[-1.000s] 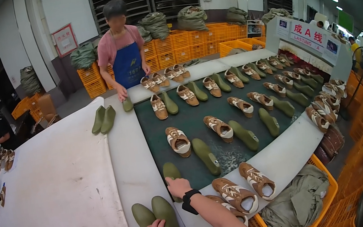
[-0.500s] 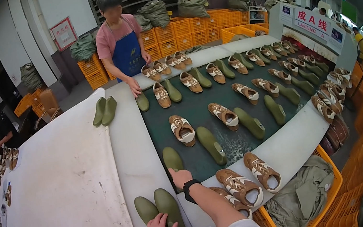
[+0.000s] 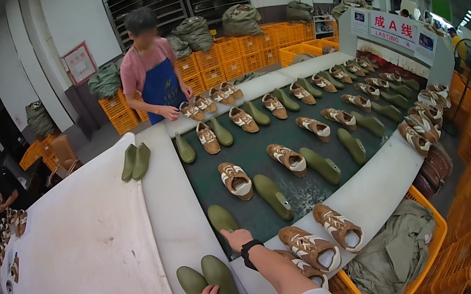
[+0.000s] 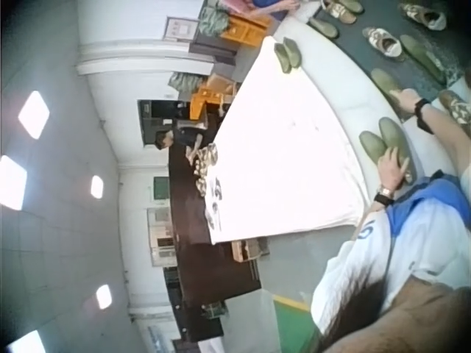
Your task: The recorder is organizing shoe uppers and green lasts on a production line conveyor belt in a factory setting.
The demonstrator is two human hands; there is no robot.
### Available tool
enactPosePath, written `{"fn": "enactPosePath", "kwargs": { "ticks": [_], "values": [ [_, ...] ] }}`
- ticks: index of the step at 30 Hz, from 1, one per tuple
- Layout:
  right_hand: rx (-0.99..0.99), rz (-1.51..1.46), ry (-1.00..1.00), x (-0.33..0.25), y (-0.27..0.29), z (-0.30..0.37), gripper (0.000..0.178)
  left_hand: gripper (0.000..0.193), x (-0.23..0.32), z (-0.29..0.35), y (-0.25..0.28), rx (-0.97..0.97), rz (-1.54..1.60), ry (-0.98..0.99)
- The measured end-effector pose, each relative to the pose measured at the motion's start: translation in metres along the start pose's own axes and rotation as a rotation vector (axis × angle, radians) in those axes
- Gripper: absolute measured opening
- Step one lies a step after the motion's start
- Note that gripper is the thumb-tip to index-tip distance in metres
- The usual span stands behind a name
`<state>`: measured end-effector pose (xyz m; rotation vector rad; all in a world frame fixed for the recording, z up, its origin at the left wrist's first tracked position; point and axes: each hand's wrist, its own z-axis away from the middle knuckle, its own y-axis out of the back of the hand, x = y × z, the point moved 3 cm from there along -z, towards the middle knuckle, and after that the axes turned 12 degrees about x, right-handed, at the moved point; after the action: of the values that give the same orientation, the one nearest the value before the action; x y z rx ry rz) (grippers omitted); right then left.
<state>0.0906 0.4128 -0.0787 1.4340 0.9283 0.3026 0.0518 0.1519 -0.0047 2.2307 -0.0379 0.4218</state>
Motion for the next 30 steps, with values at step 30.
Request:
{"fn": "enactPosePath", "kwargs": {
  "ticks": [30],
  "values": [
    [-0.305, 0.211, 0.022, 0.018, 0.053, 0.015, 0.08, 0.043, 0.03, -0.001, 0.01, -0.007, 0.062, 0.098]
  ]
}}
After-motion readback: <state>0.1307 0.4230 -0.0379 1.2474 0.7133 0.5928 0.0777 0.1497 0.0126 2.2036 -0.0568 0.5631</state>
